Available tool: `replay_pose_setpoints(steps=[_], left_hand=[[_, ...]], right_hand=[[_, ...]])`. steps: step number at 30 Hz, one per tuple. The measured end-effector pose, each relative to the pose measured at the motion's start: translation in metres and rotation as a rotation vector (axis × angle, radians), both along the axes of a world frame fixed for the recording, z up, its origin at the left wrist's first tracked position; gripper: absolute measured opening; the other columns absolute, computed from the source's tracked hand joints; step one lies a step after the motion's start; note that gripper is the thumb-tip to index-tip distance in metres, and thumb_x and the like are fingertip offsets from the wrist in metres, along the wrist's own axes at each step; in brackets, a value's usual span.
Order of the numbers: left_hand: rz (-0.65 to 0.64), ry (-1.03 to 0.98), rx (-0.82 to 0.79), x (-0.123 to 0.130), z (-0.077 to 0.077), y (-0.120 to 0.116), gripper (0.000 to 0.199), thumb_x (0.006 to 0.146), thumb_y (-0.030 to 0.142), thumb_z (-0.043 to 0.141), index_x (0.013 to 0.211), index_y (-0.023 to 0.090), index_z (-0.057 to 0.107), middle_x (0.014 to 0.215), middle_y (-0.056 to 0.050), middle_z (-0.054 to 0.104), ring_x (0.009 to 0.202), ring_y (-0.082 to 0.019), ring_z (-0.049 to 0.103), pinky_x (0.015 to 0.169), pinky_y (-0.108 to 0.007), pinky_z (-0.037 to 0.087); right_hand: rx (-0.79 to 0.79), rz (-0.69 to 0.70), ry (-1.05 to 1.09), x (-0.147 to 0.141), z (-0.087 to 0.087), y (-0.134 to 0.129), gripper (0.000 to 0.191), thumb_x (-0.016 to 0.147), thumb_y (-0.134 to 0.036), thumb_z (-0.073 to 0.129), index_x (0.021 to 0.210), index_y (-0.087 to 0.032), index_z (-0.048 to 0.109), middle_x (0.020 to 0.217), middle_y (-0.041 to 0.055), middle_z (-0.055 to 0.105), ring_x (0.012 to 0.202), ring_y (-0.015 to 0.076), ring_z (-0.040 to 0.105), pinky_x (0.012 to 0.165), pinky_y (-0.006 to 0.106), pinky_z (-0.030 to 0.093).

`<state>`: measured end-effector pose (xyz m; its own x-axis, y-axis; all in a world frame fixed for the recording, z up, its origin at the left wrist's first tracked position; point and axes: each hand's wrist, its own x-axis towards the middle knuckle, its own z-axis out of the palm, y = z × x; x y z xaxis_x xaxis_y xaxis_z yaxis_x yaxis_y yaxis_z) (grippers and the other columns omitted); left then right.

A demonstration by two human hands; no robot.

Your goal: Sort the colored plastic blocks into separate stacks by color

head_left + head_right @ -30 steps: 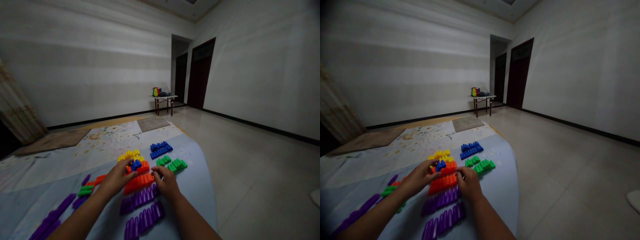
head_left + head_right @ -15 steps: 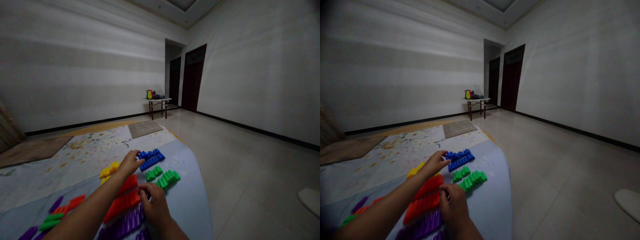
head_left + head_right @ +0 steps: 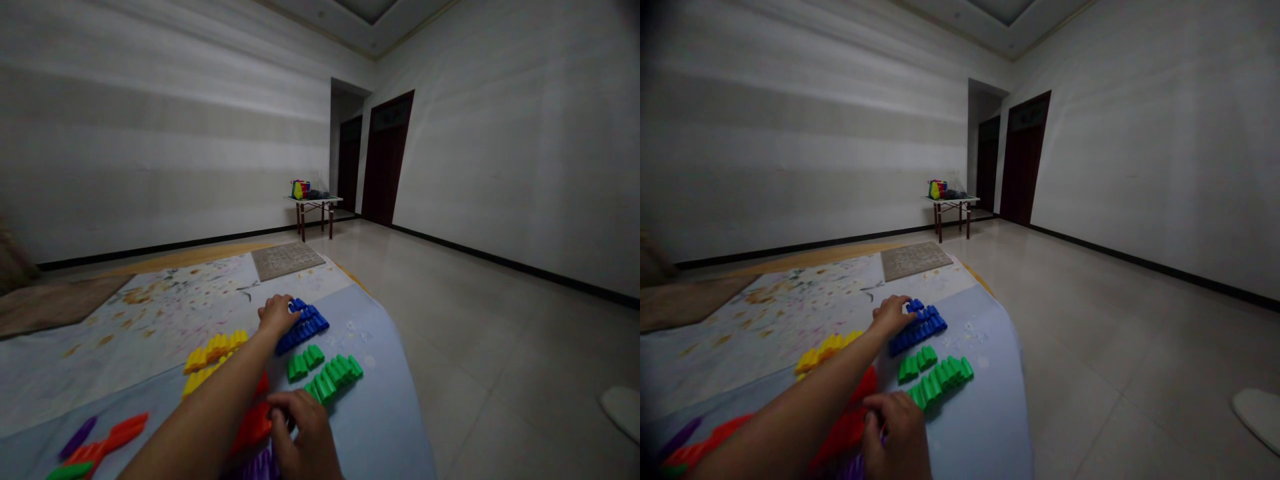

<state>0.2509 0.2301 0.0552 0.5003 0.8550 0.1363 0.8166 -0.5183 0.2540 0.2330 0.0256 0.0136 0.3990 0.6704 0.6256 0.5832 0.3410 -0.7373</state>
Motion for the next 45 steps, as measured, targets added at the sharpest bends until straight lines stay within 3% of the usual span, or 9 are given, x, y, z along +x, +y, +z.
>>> replay_pose_setpoints(steps=[10,16,20,24,30,34,39,43,45], left_hand=[[0.029,0.040,-0.044,0.008,-0.020,0.004,0.046,0.060,0.037,0.062,0.103,0.020,0.061,0.111,-0.016,0.056,0.107,-0.035,0.047,0.083,-0.048,0.036],[0.073,-0.173,-0.027,-0.015,0.007,0.004,0.059,0.072,0.053,0.049,0.120,0.019,0.049,0.124,-0.016,0.051,0.116,-0.032,0.043,0.090,-0.048,0.034],[0.008,-0.329,0.013,-0.071,0.039,-0.005,0.048,0.085,0.049,0.027,0.106,0.019,0.058,0.113,-0.007,0.061,0.106,-0.020,0.052,0.089,-0.032,0.038],[0.002,-0.350,-0.021,-0.153,0.046,-0.019,0.050,0.083,0.052,0.029,0.089,0.017,0.064,0.089,-0.003,0.068,0.088,-0.017,0.059,0.078,-0.025,0.042],[0.117,-0.252,-0.106,-0.276,0.029,-0.047,0.044,0.076,0.054,0.040,0.076,0.017,0.064,0.067,-0.001,0.065,0.067,-0.017,0.058,0.063,-0.026,0.043],[0.198,-0.227,-0.090,-0.337,0.017,-0.069,0.043,0.074,0.054,0.042,0.085,0.018,0.066,0.082,-0.003,0.068,0.078,-0.020,0.060,0.071,-0.028,0.045],[0.361,-0.324,0.012,-0.394,0.006,-0.110,0.048,0.078,0.055,0.038,0.097,0.018,0.062,0.103,-0.007,0.064,0.096,-0.021,0.058,0.083,-0.030,0.045],[0.555,-0.446,0.103,-0.424,-0.007,-0.165,0.049,0.082,0.054,0.033,0.109,0.019,0.055,0.115,-0.008,0.058,0.109,-0.022,0.052,0.094,-0.034,0.042],[0.555,-0.419,0.107,-0.436,-0.021,-0.198,0.051,0.082,0.054,0.031,0.119,0.023,0.049,0.125,-0.007,0.052,0.117,-0.024,0.047,0.098,-0.036,0.039]], right_hand=[[-0.001,-0.032,0.016,-0.002,-0.004,0.001,0.024,0.075,-0.011,0.045,0.086,-0.022,0.063,0.071,0.0021,0.065,0.064,0.0165,0.059,0.059,0.026,0.045],[-0.043,0.004,-0.017,0.003,0.001,-0.002,0.021,0.076,-0.010,0.048,0.087,-0.021,0.064,0.074,0.0024,0.065,0.065,0.0158,0.059,0.060,0.025,0.046],[-0.079,0.026,-0.013,0.004,0.004,-0.007,0.021,0.079,-0.012,0.048,0.088,-0.020,0.064,0.077,0.0030,0.066,0.067,0.0157,0.060,0.063,0.026,0.047],[-0.117,0.074,0.018,0.007,0.005,-0.012,0.021,0.082,-0.017,0.046,0.090,-0.020,0.064,0.081,0.0044,0.067,0.070,0.0162,0.060,0.064,0.026,0.048],[-0.152,0.107,-0.031,0.009,0.001,-0.013,0.021,0.083,-0.025,0.046,0.092,-0.019,0.065,0.082,0.0055,0.068,0.068,0.0171,0.061,0.062,0.027,0.049],[-0.187,0.122,-0.042,0.008,0.000,-0.016,0.023,0.084,-0.028,0.046,0.093,-0.019,0.065,0.084,0.0052,0.068,0.066,0.0168,0.061,0.062,0.027,0.049],[-0.237,0.130,-0.051,0.009,-0.002,-0.017,0.025,0.084,-0.032,0.045,0.095,-0.019,0.064,0.085,0.0056,0.068,0.069,0.0184,0.062,0.063,0.028,0.049],[-0.261,0.131,-0.057,0.011,-0.004,-0.018,0.027,0.083,-0.034,0.047,0.095,-0.018,0.065,0.085,0.0061,0.069,0.072,0.0191,0.063,0.065,0.029,0.050],[-0.267,0.129,-0.060,0.011,-0.003,-0.018,0.028,0.083,-0.035,0.047,0.096,-0.018,0.065,0.087,0.0065,0.069,0.073,0.0195,0.063,0.066,0.029,0.050]])
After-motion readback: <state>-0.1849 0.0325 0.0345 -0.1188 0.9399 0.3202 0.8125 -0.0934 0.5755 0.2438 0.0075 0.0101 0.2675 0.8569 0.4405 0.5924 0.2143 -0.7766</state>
